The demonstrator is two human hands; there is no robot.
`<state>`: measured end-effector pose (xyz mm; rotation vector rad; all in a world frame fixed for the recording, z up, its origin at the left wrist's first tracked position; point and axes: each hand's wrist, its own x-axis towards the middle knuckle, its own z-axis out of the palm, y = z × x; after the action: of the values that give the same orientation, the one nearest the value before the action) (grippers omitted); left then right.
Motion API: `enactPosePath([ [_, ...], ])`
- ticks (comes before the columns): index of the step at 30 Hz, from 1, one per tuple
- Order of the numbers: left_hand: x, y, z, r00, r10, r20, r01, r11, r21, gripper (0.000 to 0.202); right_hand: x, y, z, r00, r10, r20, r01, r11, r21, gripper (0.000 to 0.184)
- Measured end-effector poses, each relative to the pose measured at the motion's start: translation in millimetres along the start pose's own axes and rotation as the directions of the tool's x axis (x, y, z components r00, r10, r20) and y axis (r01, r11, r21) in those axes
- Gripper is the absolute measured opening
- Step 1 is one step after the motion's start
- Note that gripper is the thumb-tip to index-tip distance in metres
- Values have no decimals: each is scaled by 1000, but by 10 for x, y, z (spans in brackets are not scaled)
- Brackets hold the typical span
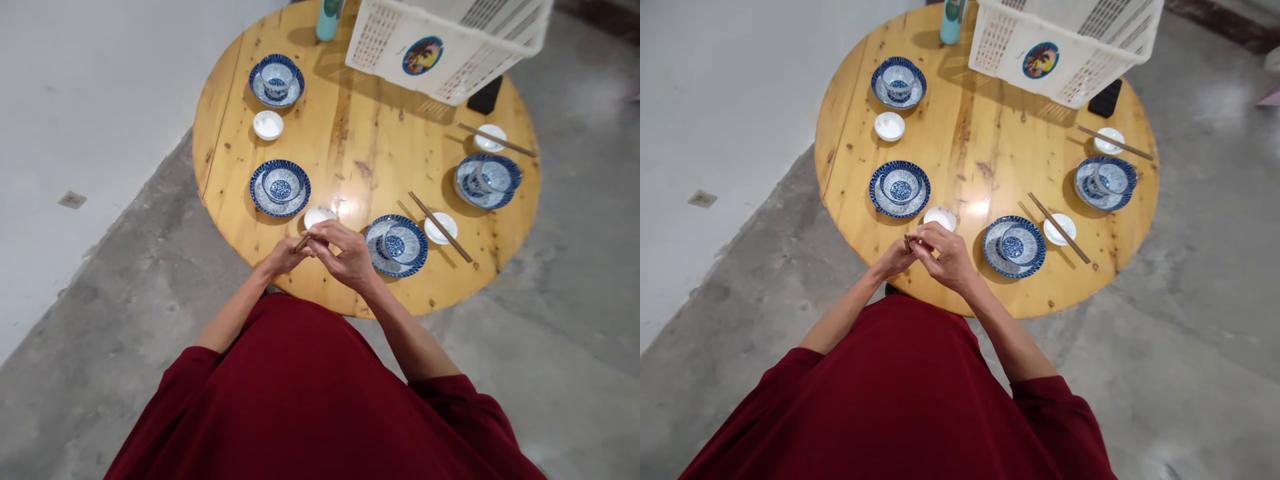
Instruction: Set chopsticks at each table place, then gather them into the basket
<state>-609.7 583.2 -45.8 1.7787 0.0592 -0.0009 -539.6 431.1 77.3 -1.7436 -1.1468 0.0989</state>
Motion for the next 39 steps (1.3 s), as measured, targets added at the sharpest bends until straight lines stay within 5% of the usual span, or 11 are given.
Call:
enactPosePath([
  [11,3,8,-24,999,29,21,-29,1000,3,30,57,-23,3,998,-66,-8,66,997,-46,12],
  [22,17,44,-12,989,145,-9,-145,988,-59,56,83,-69,-140,997,59,-42,-63,993,-99,14],
  [26,-32,78,-20,994,105,-20,-107,982,-157,65,107,-180,-339,974,158,-161,-178,977,-120,14],
  [31,-145,113,-77,997,21,-76,-43,954,-297,71,30,-197,-533,949,99,-301,-173,957,-231,27],
  [39,-170,162,-85,997,-15,-81,-13,944,-329,69,-346,-80,-199,981,30,-191,-85,955,-285,11],
])
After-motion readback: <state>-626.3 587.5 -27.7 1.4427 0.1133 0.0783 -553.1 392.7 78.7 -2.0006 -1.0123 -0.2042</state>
